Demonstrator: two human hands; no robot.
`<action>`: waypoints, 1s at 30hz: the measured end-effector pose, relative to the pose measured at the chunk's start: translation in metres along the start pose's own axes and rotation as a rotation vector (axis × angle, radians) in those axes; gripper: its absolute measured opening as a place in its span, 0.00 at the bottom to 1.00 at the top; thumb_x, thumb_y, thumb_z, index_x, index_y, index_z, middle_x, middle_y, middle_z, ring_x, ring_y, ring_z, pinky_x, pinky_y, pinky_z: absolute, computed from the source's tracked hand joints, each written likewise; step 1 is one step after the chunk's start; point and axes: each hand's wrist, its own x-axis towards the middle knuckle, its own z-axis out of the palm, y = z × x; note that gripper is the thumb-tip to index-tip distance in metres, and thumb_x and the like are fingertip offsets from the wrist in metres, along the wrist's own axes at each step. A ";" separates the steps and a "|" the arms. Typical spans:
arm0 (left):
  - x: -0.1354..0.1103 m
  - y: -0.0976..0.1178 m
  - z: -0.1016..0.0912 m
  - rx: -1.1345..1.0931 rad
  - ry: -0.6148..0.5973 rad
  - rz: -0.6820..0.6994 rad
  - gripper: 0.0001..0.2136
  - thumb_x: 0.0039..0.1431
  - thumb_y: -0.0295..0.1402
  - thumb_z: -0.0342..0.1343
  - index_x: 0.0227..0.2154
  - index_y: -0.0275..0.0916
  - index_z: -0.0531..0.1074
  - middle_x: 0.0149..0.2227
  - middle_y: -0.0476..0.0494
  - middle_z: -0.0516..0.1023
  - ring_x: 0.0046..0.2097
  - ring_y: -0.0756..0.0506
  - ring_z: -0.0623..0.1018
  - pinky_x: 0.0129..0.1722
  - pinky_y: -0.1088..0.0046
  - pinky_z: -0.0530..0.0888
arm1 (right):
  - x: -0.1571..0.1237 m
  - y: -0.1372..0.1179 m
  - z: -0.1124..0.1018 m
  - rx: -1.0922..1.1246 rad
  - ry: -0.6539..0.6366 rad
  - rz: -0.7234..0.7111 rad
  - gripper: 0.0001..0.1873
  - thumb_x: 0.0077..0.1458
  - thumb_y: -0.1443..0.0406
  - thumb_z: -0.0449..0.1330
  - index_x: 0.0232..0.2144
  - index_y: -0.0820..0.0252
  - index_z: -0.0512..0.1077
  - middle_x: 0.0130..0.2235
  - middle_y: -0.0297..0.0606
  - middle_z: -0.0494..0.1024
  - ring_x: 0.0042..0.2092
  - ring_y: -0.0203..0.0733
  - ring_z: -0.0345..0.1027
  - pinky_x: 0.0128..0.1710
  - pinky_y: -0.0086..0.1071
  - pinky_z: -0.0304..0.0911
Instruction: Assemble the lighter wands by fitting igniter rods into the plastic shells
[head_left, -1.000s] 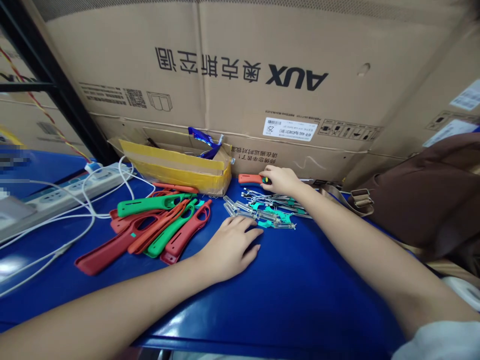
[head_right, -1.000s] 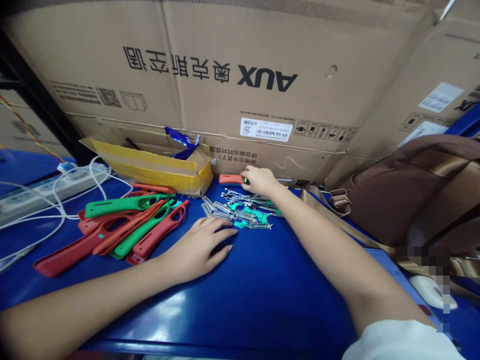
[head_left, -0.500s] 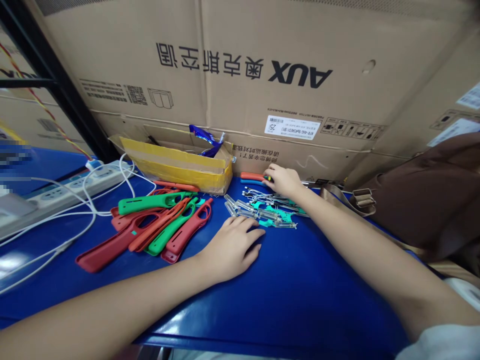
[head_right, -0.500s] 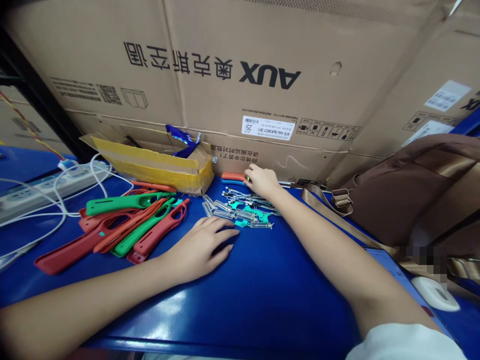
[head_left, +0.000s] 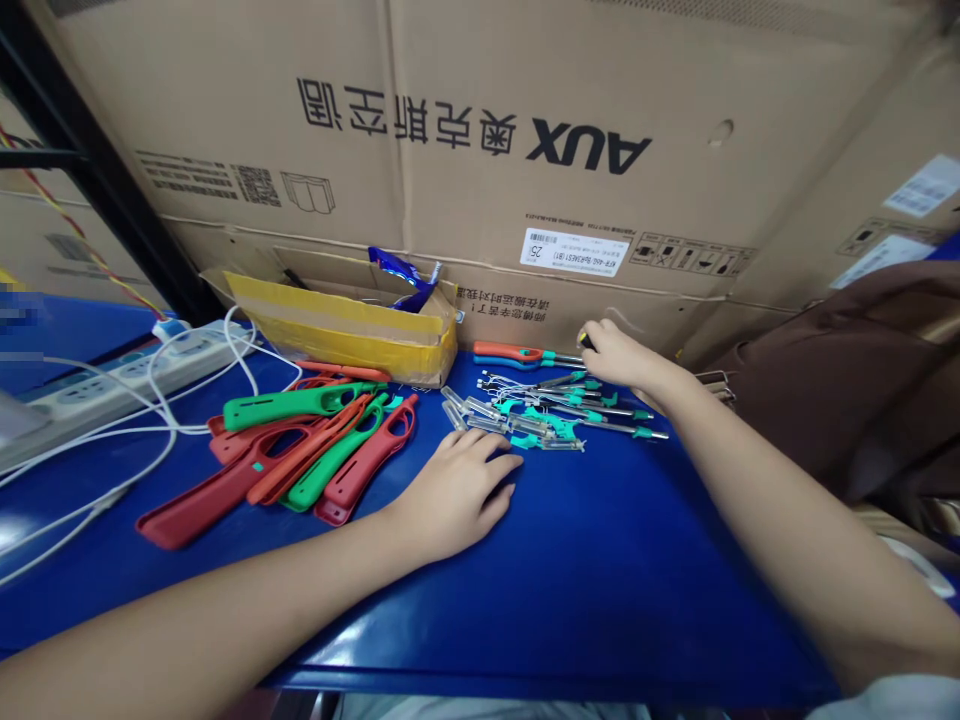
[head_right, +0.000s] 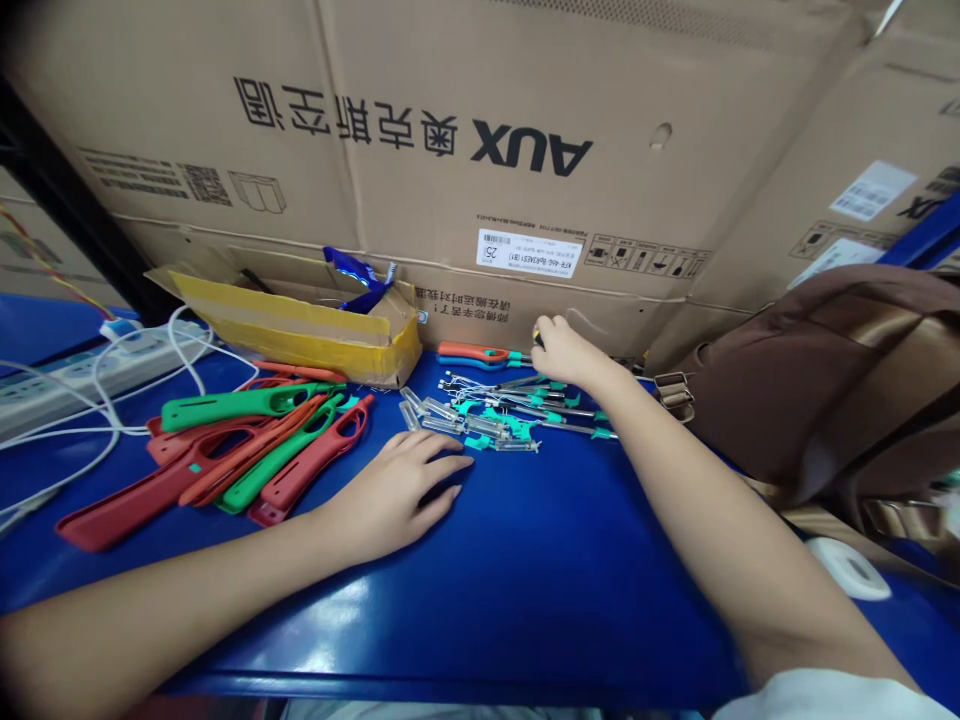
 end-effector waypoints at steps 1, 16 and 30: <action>0.000 0.000 0.000 -0.001 0.000 0.001 0.17 0.69 0.34 0.49 0.56 0.40 0.74 0.55 0.36 0.75 0.56 0.35 0.73 0.56 0.50 0.69 | -0.006 0.007 0.002 0.000 -0.014 0.032 0.15 0.60 0.68 0.52 0.47 0.63 0.71 0.46 0.50 0.74 0.47 0.51 0.72 0.47 0.37 0.66; 0.001 -0.002 0.003 0.009 0.023 0.026 0.16 0.69 0.32 0.50 0.56 0.41 0.75 0.55 0.37 0.76 0.57 0.35 0.73 0.57 0.50 0.69 | -0.094 0.054 0.032 0.030 0.016 0.340 0.23 0.56 0.70 0.58 0.55 0.62 0.65 0.50 0.54 0.79 0.50 0.56 0.75 0.49 0.41 0.67; 0.002 -0.003 0.002 0.021 -0.013 0.032 0.16 0.70 0.34 0.50 0.57 0.43 0.74 0.54 0.39 0.75 0.55 0.38 0.73 0.55 0.55 0.71 | -0.115 0.039 0.013 0.054 -0.033 0.125 0.11 0.63 0.61 0.57 0.43 0.60 0.74 0.47 0.48 0.79 0.51 0.51 0.74 0.52 0.39 0.67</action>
